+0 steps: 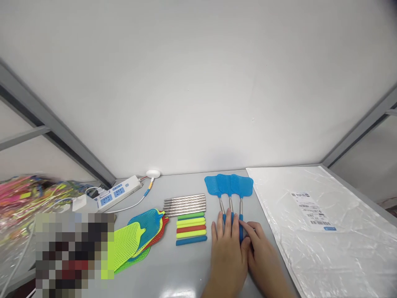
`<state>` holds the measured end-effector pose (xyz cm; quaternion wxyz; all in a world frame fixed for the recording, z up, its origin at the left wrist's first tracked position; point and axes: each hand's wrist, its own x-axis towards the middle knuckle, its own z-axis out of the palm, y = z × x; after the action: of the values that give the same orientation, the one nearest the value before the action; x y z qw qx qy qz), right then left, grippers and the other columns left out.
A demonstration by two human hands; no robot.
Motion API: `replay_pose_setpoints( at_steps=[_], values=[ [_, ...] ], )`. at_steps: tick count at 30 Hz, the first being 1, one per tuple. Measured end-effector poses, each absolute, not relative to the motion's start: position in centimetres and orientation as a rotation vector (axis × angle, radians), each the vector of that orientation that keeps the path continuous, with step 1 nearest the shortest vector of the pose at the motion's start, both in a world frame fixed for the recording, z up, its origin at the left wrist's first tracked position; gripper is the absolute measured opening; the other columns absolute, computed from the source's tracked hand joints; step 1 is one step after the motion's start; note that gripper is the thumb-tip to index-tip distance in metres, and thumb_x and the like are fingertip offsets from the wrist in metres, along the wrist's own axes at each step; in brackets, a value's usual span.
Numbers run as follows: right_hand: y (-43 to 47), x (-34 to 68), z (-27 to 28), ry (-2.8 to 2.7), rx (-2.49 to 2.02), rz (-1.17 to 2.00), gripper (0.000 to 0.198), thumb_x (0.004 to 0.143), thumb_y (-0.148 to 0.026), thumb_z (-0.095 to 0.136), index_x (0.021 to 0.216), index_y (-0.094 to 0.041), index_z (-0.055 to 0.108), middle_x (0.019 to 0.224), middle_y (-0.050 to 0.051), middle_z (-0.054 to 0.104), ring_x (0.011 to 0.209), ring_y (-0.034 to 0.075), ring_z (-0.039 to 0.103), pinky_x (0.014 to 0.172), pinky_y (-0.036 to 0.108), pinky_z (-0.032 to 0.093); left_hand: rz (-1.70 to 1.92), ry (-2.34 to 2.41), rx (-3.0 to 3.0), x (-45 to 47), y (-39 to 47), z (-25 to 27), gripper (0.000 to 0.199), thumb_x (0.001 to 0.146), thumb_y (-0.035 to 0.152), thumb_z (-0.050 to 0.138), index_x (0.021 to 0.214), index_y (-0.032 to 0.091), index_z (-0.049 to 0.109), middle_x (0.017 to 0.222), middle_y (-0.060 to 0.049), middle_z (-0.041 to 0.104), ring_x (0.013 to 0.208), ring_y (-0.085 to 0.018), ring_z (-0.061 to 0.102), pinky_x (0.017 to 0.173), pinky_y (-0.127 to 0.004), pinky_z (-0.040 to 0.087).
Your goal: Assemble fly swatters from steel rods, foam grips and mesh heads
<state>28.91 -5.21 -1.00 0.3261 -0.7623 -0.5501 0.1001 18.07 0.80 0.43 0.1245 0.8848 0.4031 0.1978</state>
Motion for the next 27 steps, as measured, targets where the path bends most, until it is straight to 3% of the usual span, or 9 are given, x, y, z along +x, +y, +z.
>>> replay_pose_setpoints(
  at_steps=[6,11,17,20,27],
  values=[
    [-5.7,29.3,-0.9,-1.388,-1.869,0.246,0.04,0.092,-0.017,0.037,0.128,-0.026,0.052,0.118,0.008,0.055,0.098,0.019,0.063,0.078,0.031,0.054,0.708,1.06,2.55,17.2,0.1,2.4,0.051,0.097,0.036,0.042,0.146,0.024,0.039,0.157,-0.002,0.03,0.144,-0.028,0.026,0.113,-0.049,0.035],
    [-6.1,29.6,-0.9,-1.418,-1.78,0.12,0.029,0.095,-0.028,0.044,0.121,-0.025,0.056,0.109,0.009,0.058,0.098,0.022,0.062,0.084,0.037,0.052,0.864,1.065,2.529,13.4,0.0,3.6,0.043,0.093,0.03,0.046,0.135,0.023,0.051,0.151,-0.006,0.041,0.138,-0.028,0.035,0.111,-0.049,0.036],
    [-6.0,29.1,0.8,-1.501,-1.754,0.231,0.028,0.092,-0.037,0.051,0.115,-0.027,0.063,0.109,0.011,0.061,0.078,0.019,0.064,0.049,0.023,0.052,0.984,1.505,2.36,5.6,0.9,2.7,0.03,0.093,0.017,0.045,0.118,0.022,0.06,0.143,-0.011,0.046,0.13,-0.03,0.04,0.105,-0.052,0.039],
    [-5.1,27.9,3.2,-1.577,-1.726,0.358,0.032,0.092,-0.042,0.05,0.119,-0.03,0.062,0.113,0.01,0.062,0.078,0.019,0.065,0.041,0.021,0.049,1.077,1.641,2.218,3.6,0.8,2.1,0.025,0.094,0.016,0.045,0.111,0.021,0.062,0.139,-0.011,0.047,0.128,-0.029,0.04,0.105,-0.052,0.038],
    [-0.2,25.2,8.3,-2.164,-1.707,0.381,0.035,0.095,-0.044,0.044,0.124,-0.031,0.059,0.115,0.009,0.063,0.085,0.022,0.067,0.065,0.032,0.054,1.077,1.553,2.118,3.3,0.7,1.9,0.021,0.092,0.019,0.051,0.107,0.023,0.066,0.131,-0.009,0.049,0.12,-0.027,0.042,0.101,-0.047,0.04]
  ],
)
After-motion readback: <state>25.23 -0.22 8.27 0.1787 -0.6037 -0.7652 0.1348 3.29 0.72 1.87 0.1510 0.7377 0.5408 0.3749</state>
